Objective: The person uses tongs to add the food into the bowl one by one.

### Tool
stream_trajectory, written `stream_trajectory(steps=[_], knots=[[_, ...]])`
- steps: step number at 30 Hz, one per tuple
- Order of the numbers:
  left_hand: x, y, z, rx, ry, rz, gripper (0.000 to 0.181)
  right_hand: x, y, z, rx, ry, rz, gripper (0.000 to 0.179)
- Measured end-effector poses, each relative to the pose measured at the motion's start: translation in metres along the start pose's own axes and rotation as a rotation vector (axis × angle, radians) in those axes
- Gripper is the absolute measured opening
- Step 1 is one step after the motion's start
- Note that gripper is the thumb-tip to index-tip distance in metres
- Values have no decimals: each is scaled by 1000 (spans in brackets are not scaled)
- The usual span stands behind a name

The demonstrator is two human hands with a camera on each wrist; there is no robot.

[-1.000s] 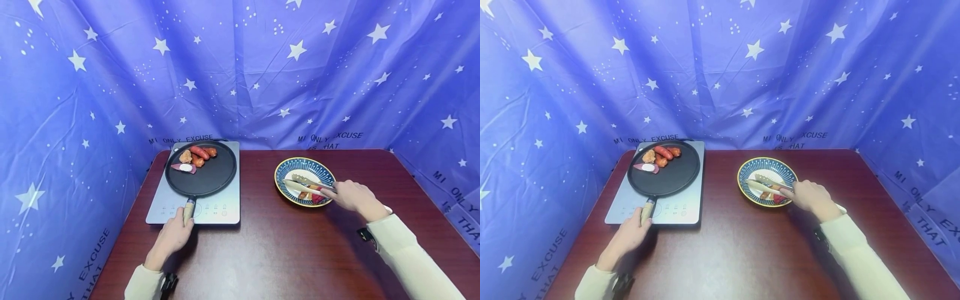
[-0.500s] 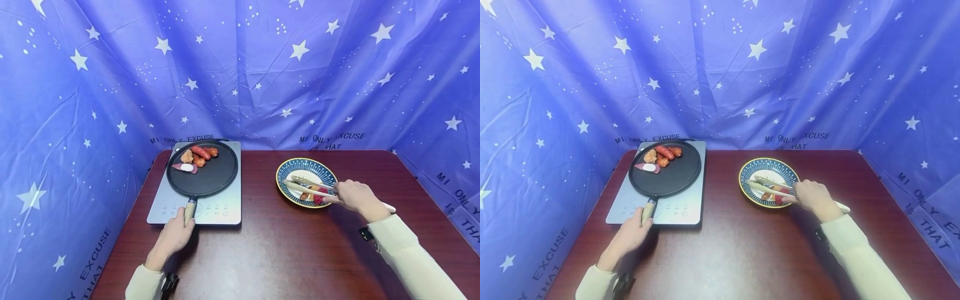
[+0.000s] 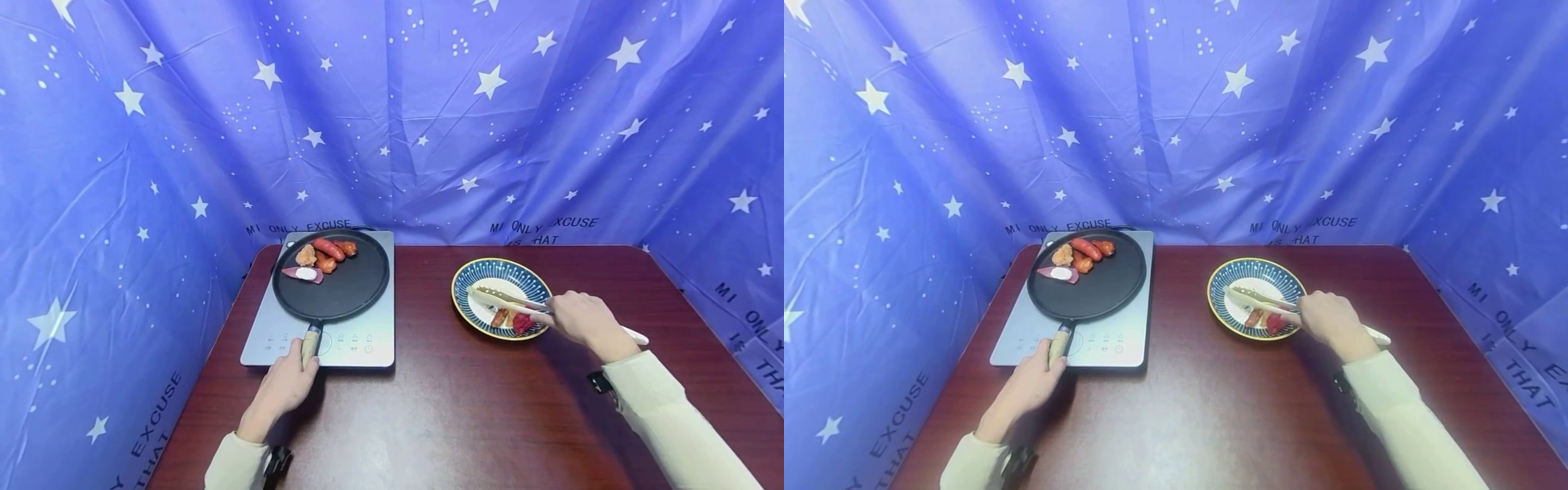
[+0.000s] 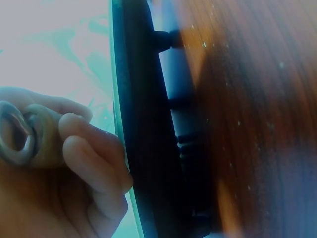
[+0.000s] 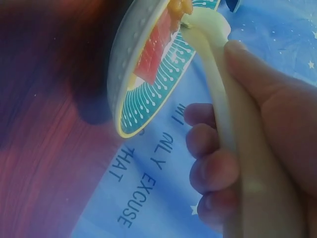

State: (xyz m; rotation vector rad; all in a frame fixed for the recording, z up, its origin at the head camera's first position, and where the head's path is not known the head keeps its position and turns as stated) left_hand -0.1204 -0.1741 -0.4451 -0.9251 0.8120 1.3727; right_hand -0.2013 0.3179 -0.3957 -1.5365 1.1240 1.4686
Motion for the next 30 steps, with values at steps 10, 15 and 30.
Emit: stream_trajectory(steps=[10,15,30], knots=[[1,1,-1,5,-1,12,29,7,3,0,-9,-25,41,39],[1,0,0,5,0,16,29,9,0,1,-5,-16,71,39],[-2,-2,3,-3,3,10,28,19,-11,9,93,86,141,41]])
Point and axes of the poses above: each hand's wrist, its own y-axis towards the middle knuckle, its own x-axis out of the palm, z = x × y, the point moved 1 cm from there along y, towards the middle knuckle, and after that the axes turned 8 degrees about y, right-handed, at the moved point
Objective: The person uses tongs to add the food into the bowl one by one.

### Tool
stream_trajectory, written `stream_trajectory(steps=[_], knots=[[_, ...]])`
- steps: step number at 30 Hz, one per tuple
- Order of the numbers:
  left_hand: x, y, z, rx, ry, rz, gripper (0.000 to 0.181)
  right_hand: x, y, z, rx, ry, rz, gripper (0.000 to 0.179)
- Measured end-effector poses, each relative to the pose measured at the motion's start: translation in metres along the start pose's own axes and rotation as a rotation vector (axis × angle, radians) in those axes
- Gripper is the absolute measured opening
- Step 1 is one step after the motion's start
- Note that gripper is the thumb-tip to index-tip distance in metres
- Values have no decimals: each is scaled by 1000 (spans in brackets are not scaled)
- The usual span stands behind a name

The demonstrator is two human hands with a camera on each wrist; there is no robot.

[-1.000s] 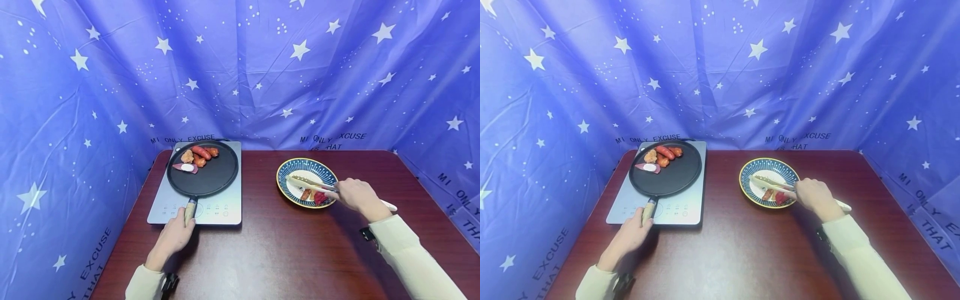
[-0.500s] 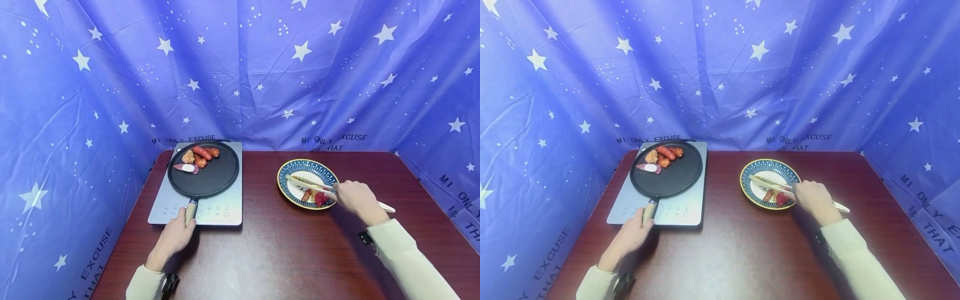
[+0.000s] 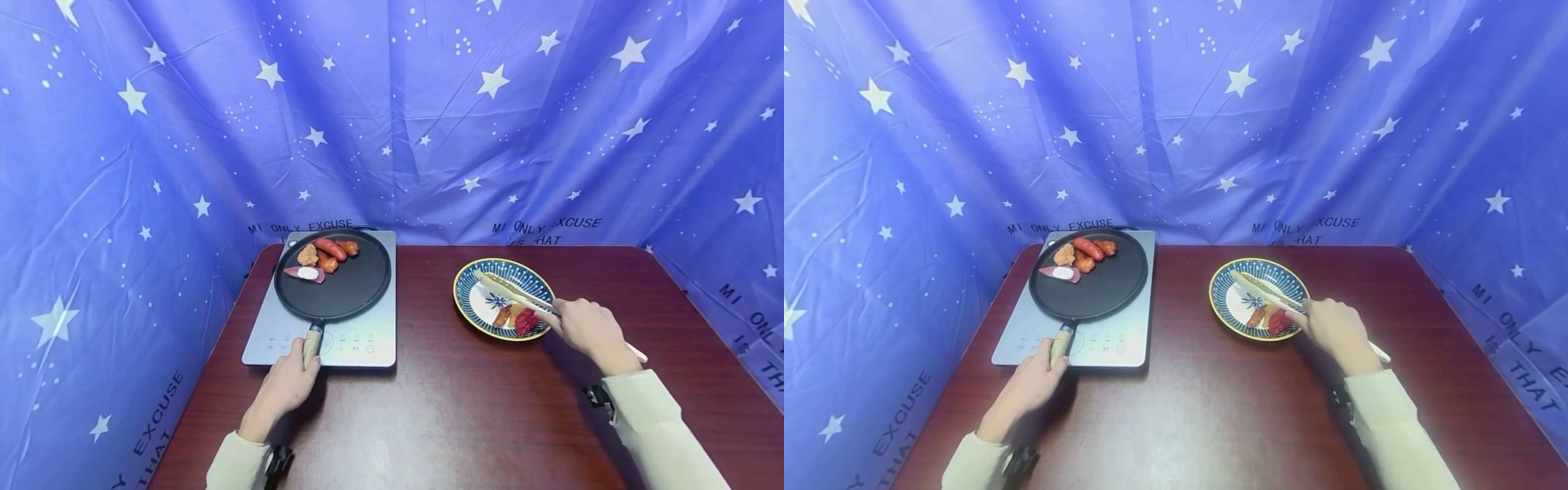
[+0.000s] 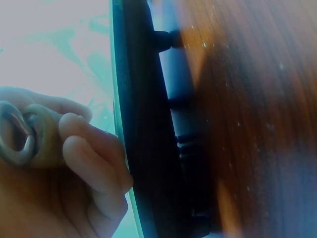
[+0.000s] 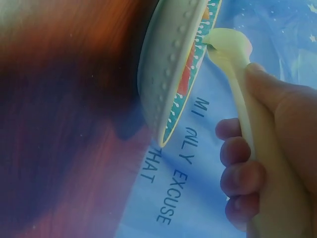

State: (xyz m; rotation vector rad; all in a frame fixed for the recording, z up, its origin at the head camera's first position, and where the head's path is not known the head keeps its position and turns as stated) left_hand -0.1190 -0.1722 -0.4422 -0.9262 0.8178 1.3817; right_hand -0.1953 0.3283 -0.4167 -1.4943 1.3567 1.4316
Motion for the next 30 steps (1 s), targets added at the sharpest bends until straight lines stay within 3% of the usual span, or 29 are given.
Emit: stream_trajectory(steps=[14,30], knots=[[2,1,-2,-2,-5,-1,30,9,-1,-4,56,58,10,46],[2,1,-1,8,2,7,30,9,13,-30,44,98,18,42]])
Point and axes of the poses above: each hand's wrist, its own y-axis towards the middle knuckle, its own x-axis out of the palm, z = x × y, the point moved 1 cm from there along y, towards the middle knuckle, and after that the axes turned 8 degrees about y, right-handed, at the moved point
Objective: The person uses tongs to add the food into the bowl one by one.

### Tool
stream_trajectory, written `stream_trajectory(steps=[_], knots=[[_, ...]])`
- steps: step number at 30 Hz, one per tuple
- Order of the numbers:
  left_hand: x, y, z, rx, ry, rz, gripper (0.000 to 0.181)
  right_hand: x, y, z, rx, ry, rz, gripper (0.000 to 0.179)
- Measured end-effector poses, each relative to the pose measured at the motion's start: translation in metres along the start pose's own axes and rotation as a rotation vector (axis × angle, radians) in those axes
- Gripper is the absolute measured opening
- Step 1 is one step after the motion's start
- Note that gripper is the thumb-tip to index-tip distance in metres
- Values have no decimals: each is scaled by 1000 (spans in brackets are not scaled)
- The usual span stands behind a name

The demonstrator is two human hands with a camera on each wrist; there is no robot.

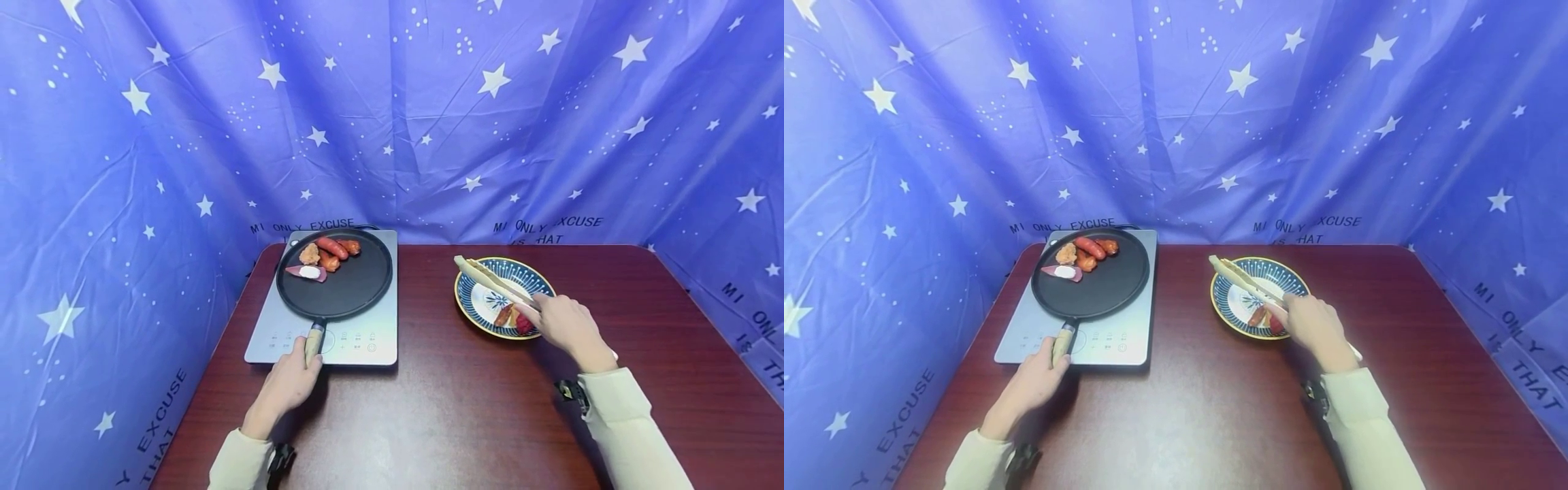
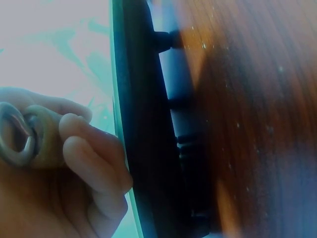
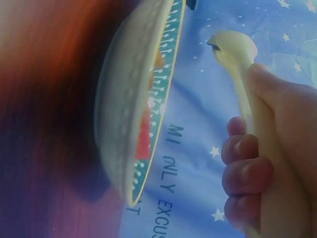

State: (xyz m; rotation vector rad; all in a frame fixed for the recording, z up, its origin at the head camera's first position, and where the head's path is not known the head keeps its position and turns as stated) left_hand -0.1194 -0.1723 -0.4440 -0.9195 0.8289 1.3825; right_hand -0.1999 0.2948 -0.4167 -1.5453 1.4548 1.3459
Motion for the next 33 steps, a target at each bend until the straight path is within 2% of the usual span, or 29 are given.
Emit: stream_trajectory(steps=[8,20,33], knots=[[0,0,-1,-3,1,-1,29,4,9,-17,0,49,-13,46],[2,1,-3,-6,-6,-3,26,14,17,-44,-51,160,-37,41],[2,0,-1,-2,-4,8,26,17,25,-70,-114,146,77,43]])
Point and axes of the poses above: each hand's wrist, its own y-axis towards the middle knuckle, its own x-axis out of the palm, z = x × y, the point moved 1 cm from there along y, towards the middle knuckle, and after that the axes turned 8 degrees about y, right-handed, at the moved point
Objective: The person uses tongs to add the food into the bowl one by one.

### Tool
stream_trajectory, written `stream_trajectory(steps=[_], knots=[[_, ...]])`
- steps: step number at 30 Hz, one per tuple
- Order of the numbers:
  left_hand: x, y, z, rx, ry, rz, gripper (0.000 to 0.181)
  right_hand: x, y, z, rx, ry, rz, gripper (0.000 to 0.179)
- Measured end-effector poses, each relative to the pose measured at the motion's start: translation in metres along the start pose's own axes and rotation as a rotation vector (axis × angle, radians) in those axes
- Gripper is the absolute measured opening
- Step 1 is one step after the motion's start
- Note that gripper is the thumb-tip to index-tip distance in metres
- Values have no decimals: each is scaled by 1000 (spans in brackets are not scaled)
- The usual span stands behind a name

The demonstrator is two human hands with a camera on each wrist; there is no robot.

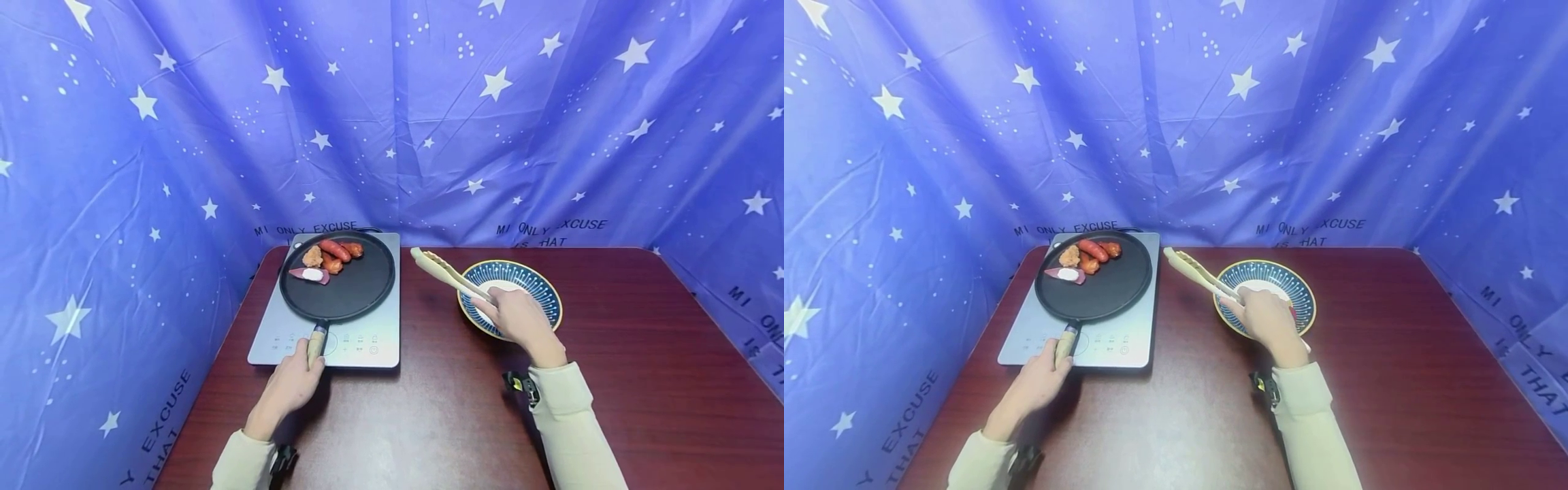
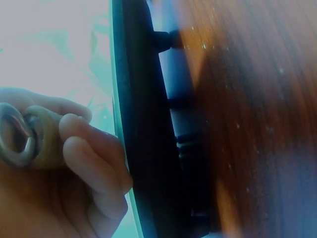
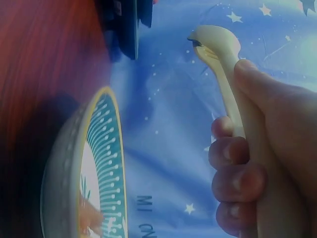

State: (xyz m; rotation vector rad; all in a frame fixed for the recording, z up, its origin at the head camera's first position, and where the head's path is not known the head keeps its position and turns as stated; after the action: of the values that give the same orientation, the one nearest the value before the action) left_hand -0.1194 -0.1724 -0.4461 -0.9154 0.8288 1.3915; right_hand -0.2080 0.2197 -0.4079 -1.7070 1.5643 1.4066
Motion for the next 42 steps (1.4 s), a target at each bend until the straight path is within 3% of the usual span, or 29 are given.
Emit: stream_trajectory(steps=[42], knots=[[0,1,-1,-7,3,-12,27,34,28,-72,-171,-26,-89,39]])
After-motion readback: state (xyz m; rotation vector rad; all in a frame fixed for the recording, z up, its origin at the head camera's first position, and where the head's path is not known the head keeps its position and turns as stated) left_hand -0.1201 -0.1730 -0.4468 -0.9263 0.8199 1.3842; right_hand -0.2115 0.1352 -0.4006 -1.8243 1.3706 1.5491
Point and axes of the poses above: each hand's wrist, its own y-axis towards the middle knuckle, its own x-axis out of the palm, z = x × y, the point moved 1 cm from there along y, towards the middle knuckle, and after that the axes turned 8 degrees about y, right-handed, at the moved point
